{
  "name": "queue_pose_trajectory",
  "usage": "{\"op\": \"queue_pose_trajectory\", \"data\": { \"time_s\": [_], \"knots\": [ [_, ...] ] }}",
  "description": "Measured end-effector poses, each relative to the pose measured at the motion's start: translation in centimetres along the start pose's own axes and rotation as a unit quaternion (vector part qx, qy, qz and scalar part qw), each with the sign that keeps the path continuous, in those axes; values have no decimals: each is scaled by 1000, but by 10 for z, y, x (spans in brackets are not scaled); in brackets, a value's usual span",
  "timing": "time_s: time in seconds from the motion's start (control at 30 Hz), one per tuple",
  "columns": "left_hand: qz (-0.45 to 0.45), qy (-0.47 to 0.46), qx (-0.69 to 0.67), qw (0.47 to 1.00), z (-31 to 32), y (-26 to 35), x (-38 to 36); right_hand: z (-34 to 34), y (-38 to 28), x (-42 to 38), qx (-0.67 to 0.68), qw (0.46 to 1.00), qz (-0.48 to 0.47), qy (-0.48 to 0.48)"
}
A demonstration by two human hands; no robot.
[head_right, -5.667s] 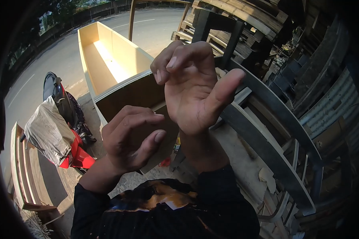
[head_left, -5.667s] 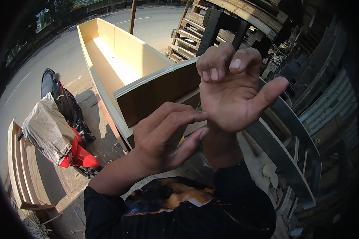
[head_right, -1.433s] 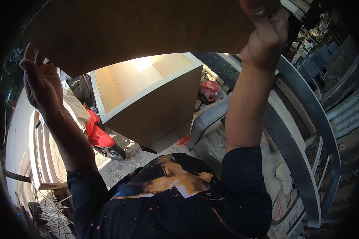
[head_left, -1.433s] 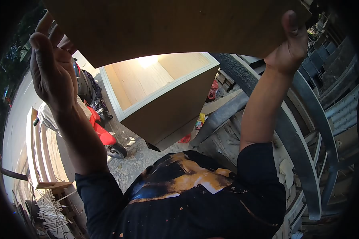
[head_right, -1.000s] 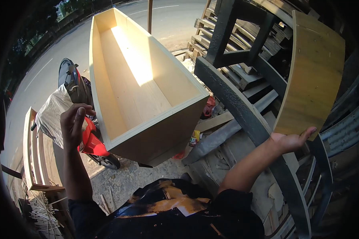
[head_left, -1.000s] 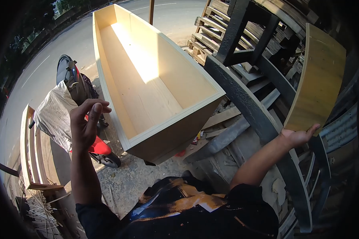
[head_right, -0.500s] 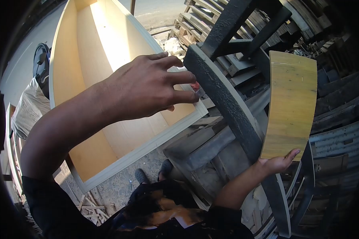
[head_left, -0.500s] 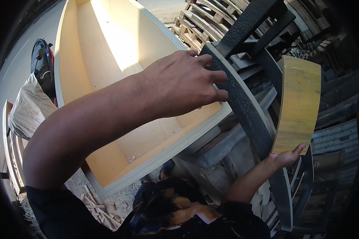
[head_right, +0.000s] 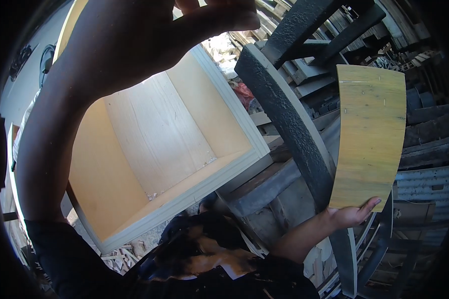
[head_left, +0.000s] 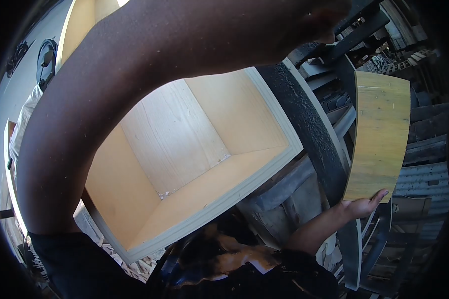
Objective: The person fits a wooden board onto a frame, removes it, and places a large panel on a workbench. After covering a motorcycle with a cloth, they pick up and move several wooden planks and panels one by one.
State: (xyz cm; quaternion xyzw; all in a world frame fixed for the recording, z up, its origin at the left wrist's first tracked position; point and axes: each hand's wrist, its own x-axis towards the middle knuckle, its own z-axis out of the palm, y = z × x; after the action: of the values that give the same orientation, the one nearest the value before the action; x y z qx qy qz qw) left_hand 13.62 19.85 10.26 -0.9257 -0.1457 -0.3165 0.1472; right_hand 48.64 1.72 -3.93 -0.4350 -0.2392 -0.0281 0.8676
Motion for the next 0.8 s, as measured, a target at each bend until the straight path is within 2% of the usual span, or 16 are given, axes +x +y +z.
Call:
{"op": "queue_pose_trajectory", "data": {
  "time_s": [0.07,0.13,0.2,0.33,0.37,0.4,0.43,0.47,0.5,0.53,0.6,0.63,0.8],
  "knots": [
    [9,-19,90,996,-23,2,-11,2,-1,-1,-4,1000,3,-5],
    [-93,-20,-45,994,-6,1,-36,5,-3,-4,-28,1000,5,11],
    [-100,-122,-8,987,-17,7,-58,3,-2,-1,-32,999,-3,5],
    [-214,-248,-74,942,-46,11,-114,-7,6,12,-53,998,-31,3],
    [-244,-276,-88,925,-58,11,-129,-20,11,24,-131,989,-56,49],
    [-268,-282,-105,915,-66,13,-150,-22,17,28,-64,995,-65,37],
    [-287,-337,-112,890,-78,13,-165,-8,14,16,-164,965,-160,127],
    [-300,-384,-120,865,-89,14,-176,-39,29,44,-292,920,-237,107],
    [-344,-424,-124,828,-97,18,-184,-65,36,65,-354,891,-269,94],
    [-288,-432,-74,852,-104,23,-190,-89,43,84,-411,855,-303,85],
    [-308,-425,-86,847,-111,36,-189,-56,35,53,-239,946,-220,14],
    [-312,-434,-86,841,-113,39,-186,-43,32,43,-187,964,-188,-12],
    [-293,-450,-171,826,-120,61,-170,-23,29,26,-99,986,-116,-73]
  ]
}}
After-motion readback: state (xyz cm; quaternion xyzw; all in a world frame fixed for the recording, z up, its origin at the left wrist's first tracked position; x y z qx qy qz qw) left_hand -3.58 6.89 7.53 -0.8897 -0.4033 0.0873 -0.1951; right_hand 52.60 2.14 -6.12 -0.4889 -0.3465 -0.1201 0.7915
